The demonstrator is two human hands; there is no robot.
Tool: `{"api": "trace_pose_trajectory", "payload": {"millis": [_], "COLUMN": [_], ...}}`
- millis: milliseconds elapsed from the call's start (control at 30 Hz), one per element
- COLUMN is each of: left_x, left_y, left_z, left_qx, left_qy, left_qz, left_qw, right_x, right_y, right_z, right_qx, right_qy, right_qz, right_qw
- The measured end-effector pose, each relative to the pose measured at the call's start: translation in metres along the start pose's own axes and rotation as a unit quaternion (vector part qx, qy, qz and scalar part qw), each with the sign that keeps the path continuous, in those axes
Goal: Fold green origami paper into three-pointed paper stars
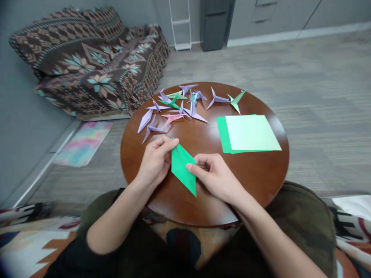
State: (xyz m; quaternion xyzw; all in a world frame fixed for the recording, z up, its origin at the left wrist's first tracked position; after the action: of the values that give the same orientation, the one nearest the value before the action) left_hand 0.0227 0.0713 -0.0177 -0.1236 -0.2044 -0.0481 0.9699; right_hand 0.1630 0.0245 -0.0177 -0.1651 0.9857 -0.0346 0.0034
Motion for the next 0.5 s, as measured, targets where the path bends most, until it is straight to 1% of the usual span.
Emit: {"api": "trace_pose_trajectory", "payload": {"millis": [100, 200, 267, 400, 500], "left_x": [0.001, 0.005, 0.008, 0.009, 0.011], "left_y": [0.001, 0.000, -0.001, -0.004, -0.005], "left_z": [0.002, -0.001, -0.002, -0.003, -0.008], "left_qx": [-0.001, -0.021, -0.022, -0.001, -0.015], "left_qy": [-0.005, 0.008, 0.027, 0.056, 0.060], "left_qz": [-0.007, -0.047, -0.068, -0.079, -0.083], "left_qw": [1.000, 0.999, 0.997, 0.995, 0.995], "right_x": [0.000, -0.003, -0.004, -0.011, -0.013], "right_y": [0.001, 0.002, 0.002, 0.002, 0.002], "right_z": [0.001, 0.001, 0.001, -0.001, -0.003], "right_qx": [0.003, 0.007, 0.007, -0.012, -0.031], "right_qy": [0.005, 0.015, 0.014, 0.008, 0.006], "right_qz": [0.005, 0.011, 0.013, 0.060, 0.080], "right_qw": [1.000, 1.000, 1.000, 0.998, 0.996]}}
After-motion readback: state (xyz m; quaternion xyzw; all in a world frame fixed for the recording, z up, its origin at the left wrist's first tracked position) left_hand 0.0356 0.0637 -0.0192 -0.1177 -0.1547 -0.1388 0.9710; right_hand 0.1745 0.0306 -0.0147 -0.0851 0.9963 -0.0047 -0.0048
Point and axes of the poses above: each hand's wrist, its own y-axis towards the middle knuckle, its own x-axis out of the palm, z = x × y, the point moved 8 cm from there along y, towards the middle knuckle, and after that the axes turned 6 degrees about -x, right-handed, at the moved point
